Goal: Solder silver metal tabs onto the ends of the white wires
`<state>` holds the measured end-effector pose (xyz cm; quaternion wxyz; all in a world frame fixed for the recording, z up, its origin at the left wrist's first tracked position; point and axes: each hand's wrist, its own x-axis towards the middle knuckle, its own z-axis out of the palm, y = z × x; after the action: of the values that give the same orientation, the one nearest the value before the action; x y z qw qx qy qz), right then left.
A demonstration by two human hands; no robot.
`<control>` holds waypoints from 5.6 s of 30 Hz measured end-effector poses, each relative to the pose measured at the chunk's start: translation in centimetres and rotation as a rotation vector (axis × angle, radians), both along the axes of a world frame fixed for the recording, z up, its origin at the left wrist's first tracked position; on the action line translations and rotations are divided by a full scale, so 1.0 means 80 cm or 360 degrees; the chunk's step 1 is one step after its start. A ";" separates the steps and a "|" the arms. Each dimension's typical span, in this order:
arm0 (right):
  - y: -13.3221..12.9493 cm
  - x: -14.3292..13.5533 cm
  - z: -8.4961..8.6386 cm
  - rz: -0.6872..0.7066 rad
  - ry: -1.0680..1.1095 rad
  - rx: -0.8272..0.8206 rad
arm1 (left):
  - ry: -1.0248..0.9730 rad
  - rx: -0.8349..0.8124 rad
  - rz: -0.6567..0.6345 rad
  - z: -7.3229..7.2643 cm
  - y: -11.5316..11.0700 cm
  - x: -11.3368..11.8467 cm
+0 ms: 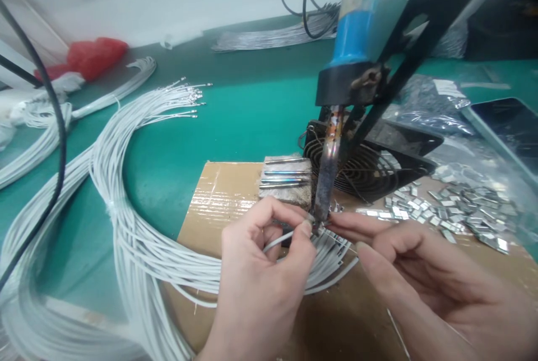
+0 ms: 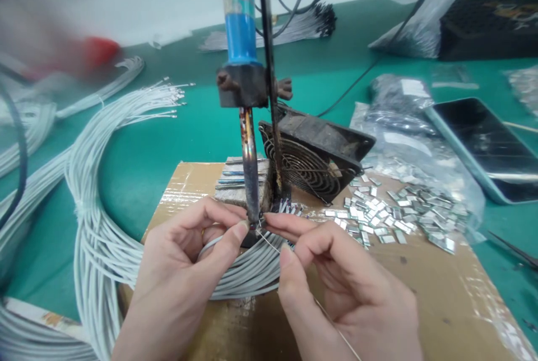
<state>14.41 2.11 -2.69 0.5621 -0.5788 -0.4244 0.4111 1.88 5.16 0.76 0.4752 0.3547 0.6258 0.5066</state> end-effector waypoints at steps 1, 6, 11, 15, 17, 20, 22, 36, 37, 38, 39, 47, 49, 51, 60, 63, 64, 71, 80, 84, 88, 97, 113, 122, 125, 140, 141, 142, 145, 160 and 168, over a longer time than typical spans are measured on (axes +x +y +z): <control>0.000 0.000 0.000 0.0001 0.0007 -0.0004 | 0.0012 0.0002 -0.0001 0.000 0.000 0.000; -0.001 -0.002 -0.001 -0.0020 0.0022 0.0016 | 0.0059 -0.0016 -0.0003 -0.001 -0.001 0.000; 0.000 -0.002 0.001 -0.0010 -0.0011 0.0025 | 0.0083 -0.0034 -0.0042 0.000 -0.002 -0.001; -0.001 -0.001 0.003 -0.0012 -0.0022 -0.0012 | 0.0095 -0.0022 -0.0027 -0.001 -0.002 -0.002; -0.001 -0.002 0.004 -0.0007 -0.0003 -0.0027 | 0.0117 -0.0032 -0.0041 -0.002 -0.003 -0.002; -0.001 -0.003 0.005 -0.0012 0.0010 -0.0067 | 0.0126 -0.0057 -0.0058 -0.004 -0.003 -0.002; -0.001 -0.004 0.005 -0.0030 0.0006 -0.0083 | 0.0119 -0.0063 -0.0054 -0.005 -0.002 -0.002; 0.000 -0.004 0.004 -0.0065 -0.0056 -0.0024 | 0.0097 -0.0016 -0.0015 -0.002 -0.003 0.000; 0.000 -0.004 0.004 -0.0062 -0.0052 -0.0015 | 0.0097 -0.0012 -0.0015 -0.002 -0.004 0.000; 0.000 -0.004 0.004 -0.0057 -0.0039 -0.0006 | 0.0095 -0.0005 -0.0015 -0.002 -0.005 0.000; 0.001 -0.004 0.003 -0.0056 -0.0027 0.0002 | 0.0092 -0.0003 -0.0013 -0.003 -0.005 -0.001; 0.003 0.005 -0.004 0.0033 -0.0104 0.0098 | 0.0127 -0.0020 -0.0008 -0.002 -0.003 0.002; 0.003 0.005 -0.004 -0.0024 -0.0081 0.0067 | 0.0124 -0.0020 -0.0010 -0.002 -0.004 0.001; 0.003 0.004 -0.003 0.0035 -0.0110 0.0114 | 0.0127 -0.0011 -0.0020 -0.003 -0.005 0.000; 0.002 -0.001 0.001 -0.0035 -0.0055 0.0051 | 0.0156 0.0006 -0.0077 -0.008 -0.008 -0.002; 0.003 0.004 -0.001 0.0056 -0.0132 0.0096 | 0.0147 -0.0028 -0.0036 -0.006 -0.007 -0.001; 0.004 0.005 -0.002 0.0064 -0.0145 0.0093 | 0.0138 -0.0033 -0.0036 -0.005 -0.007 -0.001; 0.003 0.001 0.001 -0.0037 -0.0060 0.0081 | 0.0121 -0.0034 -0.0119 -0.005 -0.009 -0.004; 0.006 0.011 -0.004 0.0089 -0.0123 0.0159 | 0.0163 0.0008 -0.0184 -0.010 -0.012 -0.009; 0.008 0.017 -0.005 0.0225 -0.0215 0.0230 | 0.0173 0.0012 -0.0201 -0.010 -0.011 -0.010; 0.008 0.015 -0.006 0.0157 -0.0247 0.0195 | 0.0161 -0.0010 -0.0188 -0.010 -0.010 -0.009; 0.006 0.017 -0.003 0.0172 -0.0235 0.0224 | 0.0208 -0.0003 -0.0229 -0.009 -0.014 -0.010; 0.006 0.017 -0.004 0.0194 -0.0283 0.0202 | 0.0116 0.0002 -0.0192 -0.010 -0.011 -0.010; 0.003 0.010 -0.012 -0.0052 -0.0247 0.0121 | 0.0119 0.0010 -0.0185 -0.009 -0.011 -0.009; 0.001 0.006 -0.011 -0.0061 -0.0251 0.0118 | 0.0107 0.0012 -0.0196 -0.010 -0.011 -0.009; 0.003 0.014 -0.008 0.0091 -0.0325 0.0156 | 0.0098 0.0043 -0.0217 -0.011 -0.012 -0.011; 0.003 0.012 -0.010 0.0051 -0.0320 0.0145 | 0.0096 0.0050 -0.0200 -0.011 -0.012 -0.010; 0.003 0.011 -0.011 0.0011 -0.0315 0.0144 | 0.0093 0.0054 -0.0184 -0.010 -0.012 -0.010; 0.004 0.010 -0.018 -0.0047 -0.0309 0.0159 | 0.0085 0.0047 -0.0173 -0.011 -0.011 -0.009; 0.006 0.015 -0.018 -0.0020 -0.0361 0.0240 | 0.0077 0.0032 -0.0184 -0.013 -0.010 -0.009; 0.005 0.014 -0.010 0.0104 -0.0484 0.0259 | 0.0129 0.0046 -0.0115 -0.012 -0.008 -0.007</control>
<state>15.52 2.51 -3.46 0.5227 -0.5728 -0.5550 0.3011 1.32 4.55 -0.20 0.4622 0.4042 0.6240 0.4833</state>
